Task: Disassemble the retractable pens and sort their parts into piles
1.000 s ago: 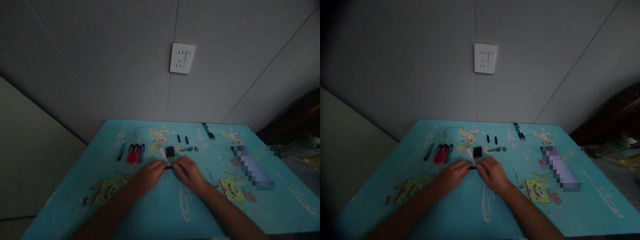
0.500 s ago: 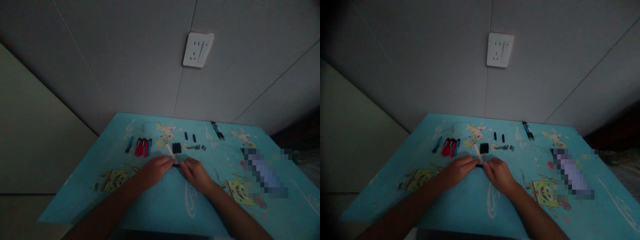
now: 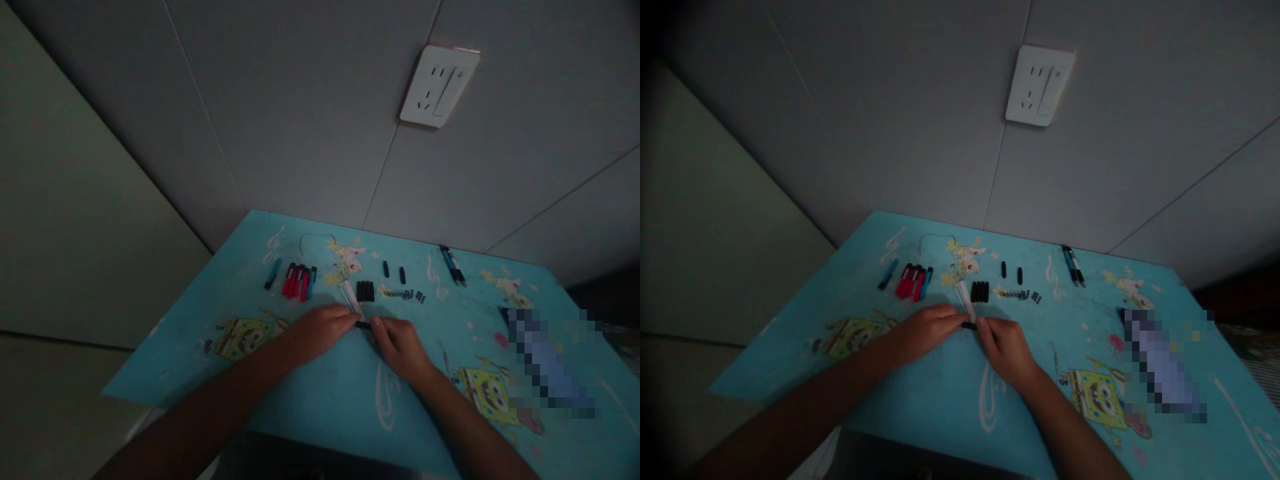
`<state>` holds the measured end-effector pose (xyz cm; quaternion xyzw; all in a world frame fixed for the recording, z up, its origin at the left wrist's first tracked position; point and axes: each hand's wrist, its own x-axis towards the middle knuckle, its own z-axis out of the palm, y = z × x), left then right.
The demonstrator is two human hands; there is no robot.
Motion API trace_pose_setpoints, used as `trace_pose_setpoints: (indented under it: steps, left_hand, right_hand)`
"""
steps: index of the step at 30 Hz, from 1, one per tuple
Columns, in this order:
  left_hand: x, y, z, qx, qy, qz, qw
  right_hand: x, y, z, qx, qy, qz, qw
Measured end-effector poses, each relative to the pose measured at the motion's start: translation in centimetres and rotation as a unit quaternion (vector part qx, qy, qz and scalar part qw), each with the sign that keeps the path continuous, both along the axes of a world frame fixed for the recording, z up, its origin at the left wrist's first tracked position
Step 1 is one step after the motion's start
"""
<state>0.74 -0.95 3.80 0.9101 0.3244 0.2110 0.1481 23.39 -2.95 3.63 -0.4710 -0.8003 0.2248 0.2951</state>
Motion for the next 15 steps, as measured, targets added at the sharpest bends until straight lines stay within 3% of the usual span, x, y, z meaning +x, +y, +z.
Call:
trace_pose_setpoints:
  steps: [8, 15]
  left_hand:
    - [-0.3, 0.4, 0.2, 0.018, 0.000, 0.002, 1.000]
    - [-0.1, 0.4, -0.3, 0.008, -0.025, 0.001, 1.000]
  right_hand:
    - [0.4, 0.2, 1.2, 0.012, 0.012, 0.061, 0.998]
    - [0.4, 0.2, 1.3, -0.047, -0.002, 0.048, 0.998]
